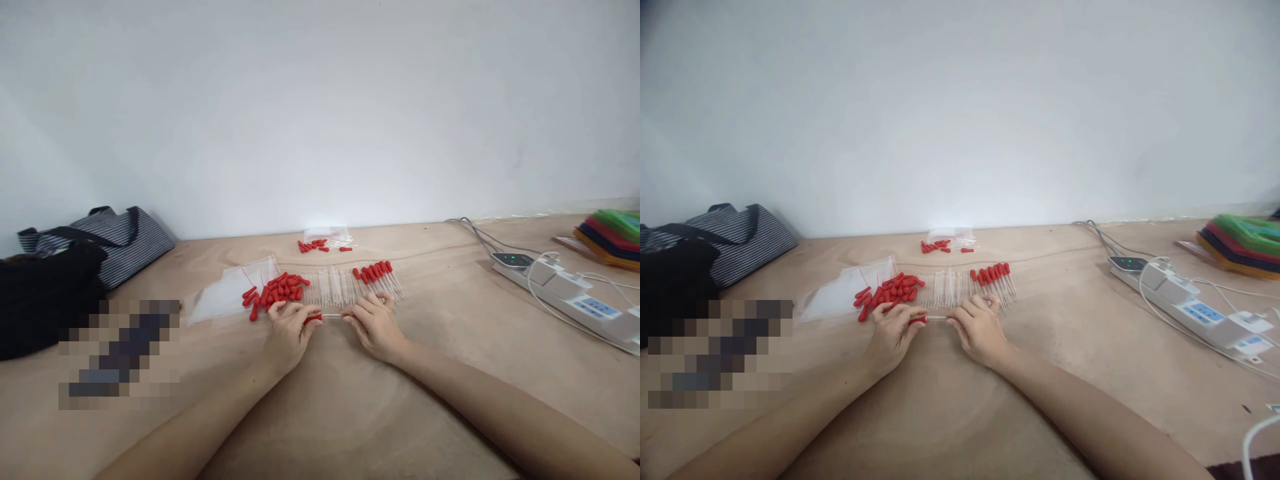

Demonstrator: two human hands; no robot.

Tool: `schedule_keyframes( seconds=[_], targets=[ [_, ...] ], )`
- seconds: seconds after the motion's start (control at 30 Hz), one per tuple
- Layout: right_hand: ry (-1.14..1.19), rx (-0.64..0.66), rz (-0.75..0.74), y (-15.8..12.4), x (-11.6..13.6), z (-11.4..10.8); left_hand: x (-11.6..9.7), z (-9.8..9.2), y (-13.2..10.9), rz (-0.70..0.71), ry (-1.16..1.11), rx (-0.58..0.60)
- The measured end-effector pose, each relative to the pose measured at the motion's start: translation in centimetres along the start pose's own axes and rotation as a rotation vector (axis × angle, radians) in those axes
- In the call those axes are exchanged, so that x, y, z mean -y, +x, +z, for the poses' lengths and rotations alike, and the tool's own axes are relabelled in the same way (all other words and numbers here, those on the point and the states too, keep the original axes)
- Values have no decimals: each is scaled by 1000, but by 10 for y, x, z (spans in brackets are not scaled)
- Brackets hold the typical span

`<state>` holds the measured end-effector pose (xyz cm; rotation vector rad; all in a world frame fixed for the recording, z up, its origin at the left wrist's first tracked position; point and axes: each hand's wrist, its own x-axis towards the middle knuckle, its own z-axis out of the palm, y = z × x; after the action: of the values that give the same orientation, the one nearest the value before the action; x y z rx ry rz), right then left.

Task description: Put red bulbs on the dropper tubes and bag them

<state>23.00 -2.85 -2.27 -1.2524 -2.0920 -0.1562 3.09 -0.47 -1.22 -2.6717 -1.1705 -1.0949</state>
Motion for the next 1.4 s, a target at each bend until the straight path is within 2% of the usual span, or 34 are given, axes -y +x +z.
schedule_keyframes(
  seconds=[0.37, 0.5, 0.73, 1.07, 1.2, 1.4],
  targets=[
    [168, 26, 3, 0, 7, -4, -3, -1, 0, -4, -10, -39],
    [164, 100, -5, 1, 8, -6, -5, -2, -1, 46, -14, -54],
    [238, 200, -22, 4, 5, -10, -8, -2, -2, 105, -36, -12],
    [352, 343, 110, 9, 12, -9, -14, -2, -1, 160, 4, -27],
    [363, 353, 124, 9, 11, -7, -11, -2, 0, 129, 27, -20],
    [234, 295, 64, 8, 0, -7, 2, -7, 0, 38, -13, 30]
  ],
)
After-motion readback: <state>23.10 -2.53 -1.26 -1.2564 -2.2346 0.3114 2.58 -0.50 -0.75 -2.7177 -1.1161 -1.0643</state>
